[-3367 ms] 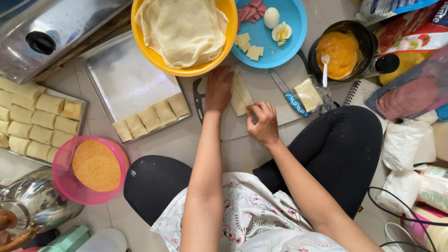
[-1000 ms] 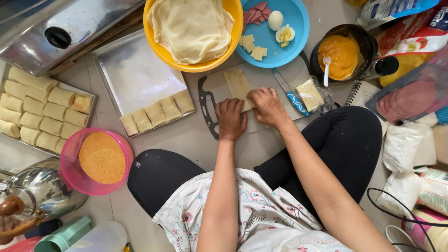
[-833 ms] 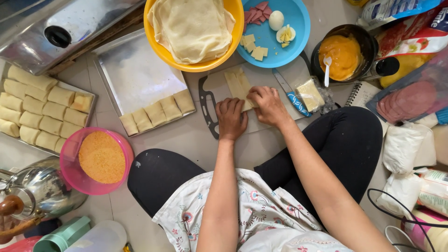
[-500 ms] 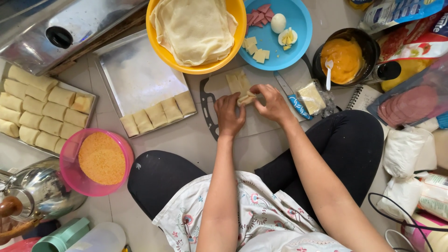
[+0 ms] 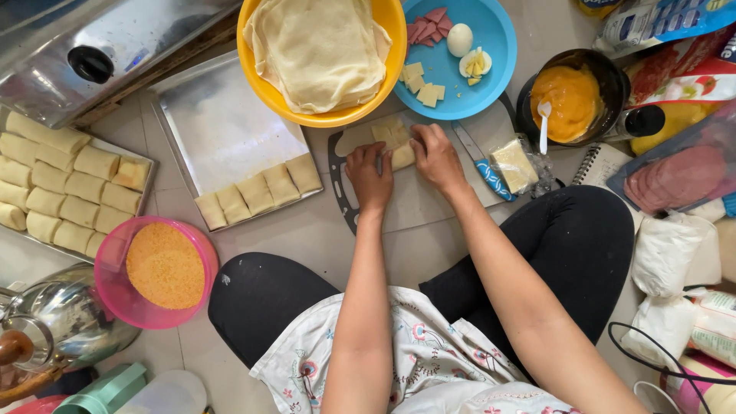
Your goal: The person prepares a savory roll by placing cheese, ham, and egg pieces onto a thin dough sheet, adding a dollop of orange sauce, and rolling it up. The finished roll is placed on a metal tray with other prepared rolls.
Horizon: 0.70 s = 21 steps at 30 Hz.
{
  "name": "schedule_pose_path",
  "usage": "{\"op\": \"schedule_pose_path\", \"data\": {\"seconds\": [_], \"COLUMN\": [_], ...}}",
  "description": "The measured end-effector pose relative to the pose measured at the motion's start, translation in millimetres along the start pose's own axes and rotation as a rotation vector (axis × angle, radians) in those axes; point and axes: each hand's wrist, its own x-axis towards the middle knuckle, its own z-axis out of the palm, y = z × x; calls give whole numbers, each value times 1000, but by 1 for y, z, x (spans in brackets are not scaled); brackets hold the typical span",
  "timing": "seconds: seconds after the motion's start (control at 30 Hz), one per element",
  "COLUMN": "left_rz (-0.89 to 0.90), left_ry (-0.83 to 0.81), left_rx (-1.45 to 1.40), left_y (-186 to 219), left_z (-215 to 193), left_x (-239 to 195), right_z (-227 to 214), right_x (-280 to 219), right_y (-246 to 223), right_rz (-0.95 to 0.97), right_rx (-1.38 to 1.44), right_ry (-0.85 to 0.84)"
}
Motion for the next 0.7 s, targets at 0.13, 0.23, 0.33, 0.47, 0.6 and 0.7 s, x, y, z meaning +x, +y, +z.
{"op": "schedule_pose_path", "data": {"seconds": [0.13, 0.23, 0.33, 0.47, 0.6, 0.7], "left_rz": [106, 265, 353, 330, 309, 302], "left_ry": [62, 103, 77, 11, -3, 4], "left_rx": [-15, 96, 154, 170, 194, 198], "left_y": [9, 8, 9, 5, 0, 4], "left_z": [-14, -15, -15, -14, -10, -13], "left_x": [-9, -19, -19, -18, -12, -7], "right_z": [-18, -24, -20, -11, -5, 1], "right_x": [-9, -21, -24, -24, -19, -15], "right_y": [-18, -29, -31, -21, -10, -3], "right_rz": [-141, -364, -499, -544, -527, -500], "right_rx": [-47, -113, -161, -237, -278, -302], "right_ry": [123, 186, 188, 167, 152, 129]}}
